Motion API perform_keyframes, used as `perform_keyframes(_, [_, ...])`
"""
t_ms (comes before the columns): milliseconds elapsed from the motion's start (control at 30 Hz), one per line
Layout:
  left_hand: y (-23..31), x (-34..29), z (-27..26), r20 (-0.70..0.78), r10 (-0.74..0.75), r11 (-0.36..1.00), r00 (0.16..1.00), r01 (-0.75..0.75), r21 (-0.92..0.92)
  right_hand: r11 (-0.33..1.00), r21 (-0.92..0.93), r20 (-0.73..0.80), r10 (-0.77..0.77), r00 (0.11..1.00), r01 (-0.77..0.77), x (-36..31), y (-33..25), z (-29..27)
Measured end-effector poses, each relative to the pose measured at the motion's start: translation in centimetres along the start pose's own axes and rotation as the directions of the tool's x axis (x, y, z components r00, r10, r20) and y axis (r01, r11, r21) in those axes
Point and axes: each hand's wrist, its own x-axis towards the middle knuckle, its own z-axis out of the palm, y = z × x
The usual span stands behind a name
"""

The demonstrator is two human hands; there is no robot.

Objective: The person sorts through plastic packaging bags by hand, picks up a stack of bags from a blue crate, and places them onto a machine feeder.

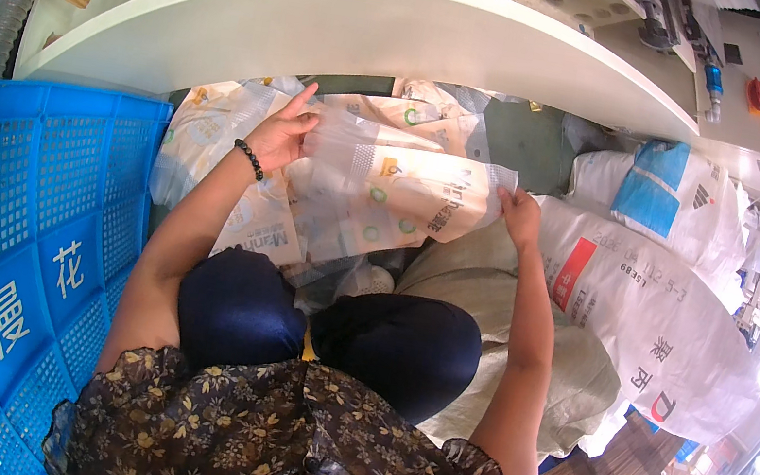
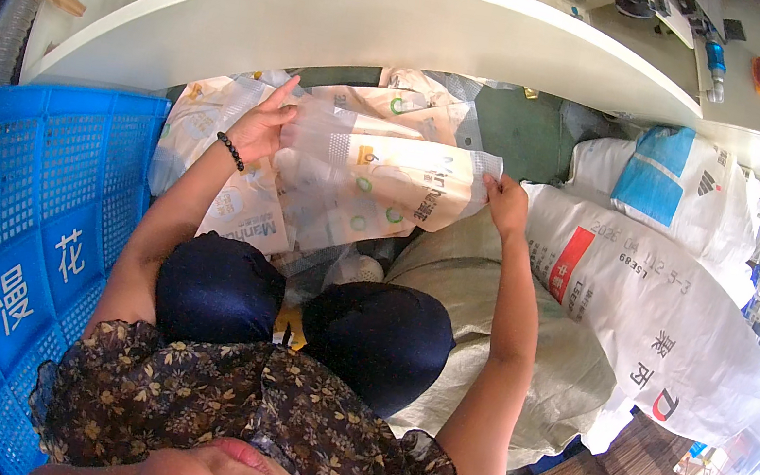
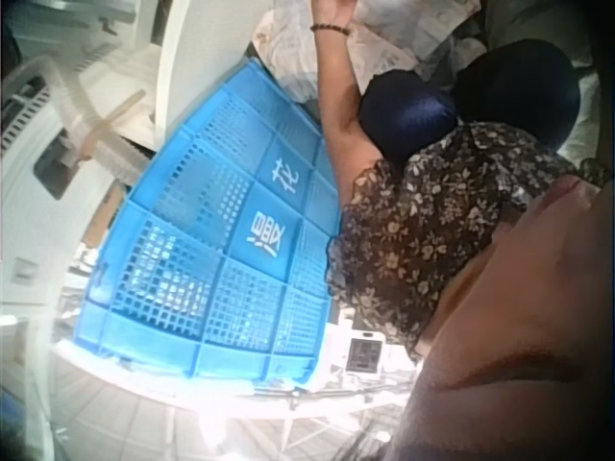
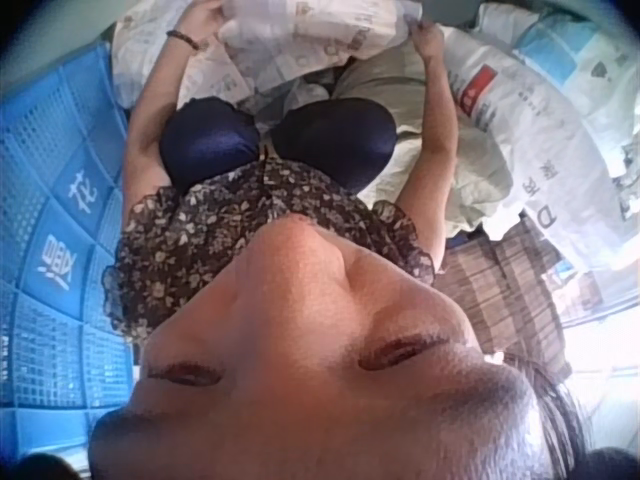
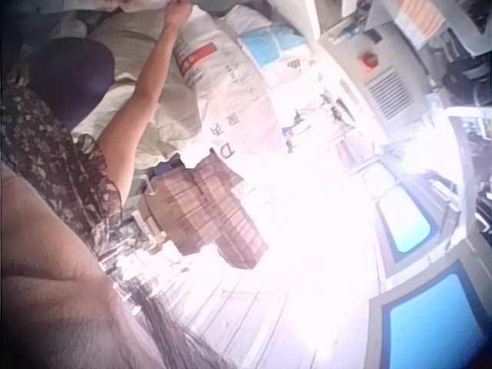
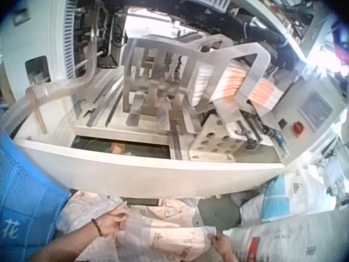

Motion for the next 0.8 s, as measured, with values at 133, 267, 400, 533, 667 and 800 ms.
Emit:
perform_keyframes(133, [1.4,-0.9,5.1,-0.186,0.001,0.969,0.983,0.045,0.242,0.977,0.214,0.067,-0.020,0.998,0.005,0.1,1.3,0.0])
perform_keyframes(267, [0.4,0.8,-1.3,-0.277,0.015,0.897,0.961,0.109,0.428,0.957,0.289,0.245,-0.061,0.968,-0.013,1.8,1.9,-0.3])
perform_keyframes(400, [-0.9,0.8,-4.2,-0.507,-0.089,0.851,0.857,0.330,0.408,0.976,0.165,0.216,-0.173,0.961,0.139,3.2,2.2,-0.7])
perform_keyframes(533, [-1.9,0.6,-4.9,-0.551,-0.140,0.824,0.823,0.405,0.396,0.850,0.514,0.095,-0.189,0.977,0.114,5.2,3.2,1.4])
perform_keyframes(667, [-3.8,1.1,-6.6,-0.324,0.469,0.421,0.822,0.114,0.900,0.961,-0.195,-0.057,-0.209,0.976,0.194,7.1,1.0,4.0])
perform_keyframes(800, [-4.5,1.2,1.0,0.276,0.386,-0.234,0.880,-0.196,0.952,0.979,-0.193,-0.194,-0.106,0.975,0.068,7.6,0.3,5.4])
